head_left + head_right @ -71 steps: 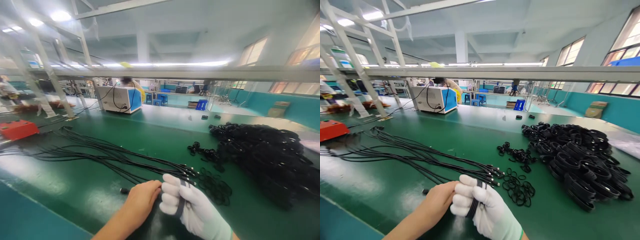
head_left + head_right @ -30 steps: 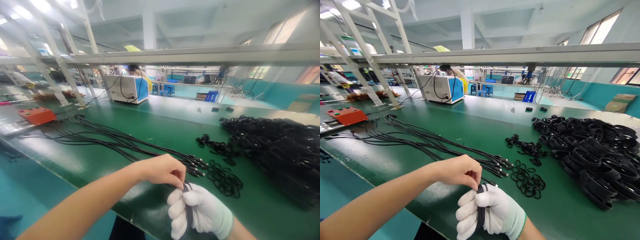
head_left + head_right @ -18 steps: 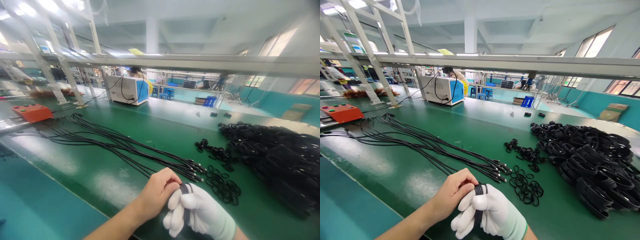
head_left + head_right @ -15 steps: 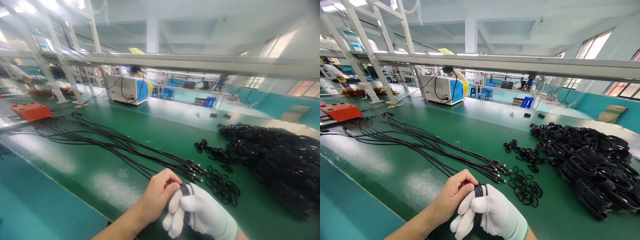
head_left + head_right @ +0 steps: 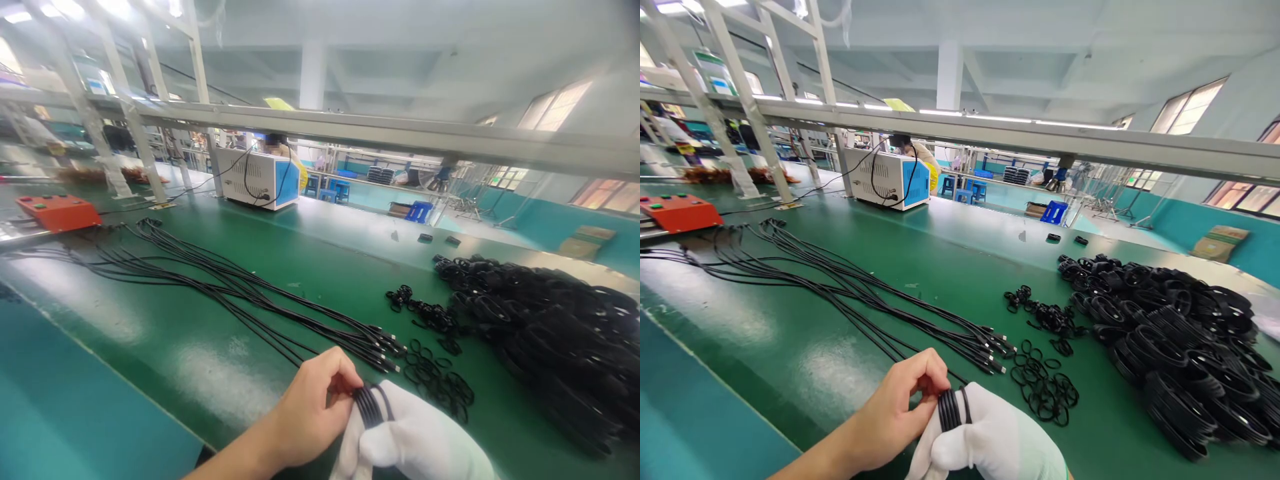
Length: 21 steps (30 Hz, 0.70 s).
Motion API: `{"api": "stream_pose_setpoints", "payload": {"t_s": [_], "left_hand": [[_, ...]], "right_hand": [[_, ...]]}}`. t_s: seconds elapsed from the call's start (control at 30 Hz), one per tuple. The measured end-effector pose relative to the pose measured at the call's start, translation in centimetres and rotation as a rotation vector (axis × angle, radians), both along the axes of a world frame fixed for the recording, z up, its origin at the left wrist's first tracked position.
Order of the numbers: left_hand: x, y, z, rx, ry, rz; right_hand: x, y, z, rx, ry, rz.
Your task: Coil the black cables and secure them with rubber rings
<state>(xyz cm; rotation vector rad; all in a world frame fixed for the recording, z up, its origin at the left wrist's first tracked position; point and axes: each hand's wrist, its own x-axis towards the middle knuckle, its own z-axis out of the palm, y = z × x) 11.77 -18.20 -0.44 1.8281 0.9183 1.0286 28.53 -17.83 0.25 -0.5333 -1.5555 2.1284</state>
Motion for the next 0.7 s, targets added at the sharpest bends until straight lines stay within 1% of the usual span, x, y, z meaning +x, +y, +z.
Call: {"api": "stream_pose_setpoints", "payload": {"t_s": [0.1,0.17,0.27,0.43,0.53,0.6,0.7], "left_hand": [[0.3,-0.6,-0.5,0.09,0.023,0.043],[0.3,-0.9,-0.6,0.136,0.029,0.047],[0.4,-1.1,-0.6,0.23,-0.033,0.072],[1.3,-1.8,-0.7,0.447,-0.196,0.167],[1.3,-2.1,-0.5,0.504,-0.226,0.214],[0.9,-2.1,0.3,0.47,-0.18,0.194],[0.1,-2.2,1.9,0.411,-0.031,0.02]], "right_hand": [[0.4,0.0,-0.1,0.044,-0.063,-0.074],[0.6,0.1,-0.1,0.055,-0.079,-0.09],[1.1,-0.2,0.4,0.065,-0.118,-0.041],[1.7,-1.2,2.4,0.073,-0.182,0.076],[1.5,-1.7,3.2,0.081,-0.205,0.108],[1.3,-1.9,3.6,0.087,-0.215,0.116],[1.0,-2.0,4.5,0.096,-0.229,0.119]]}}
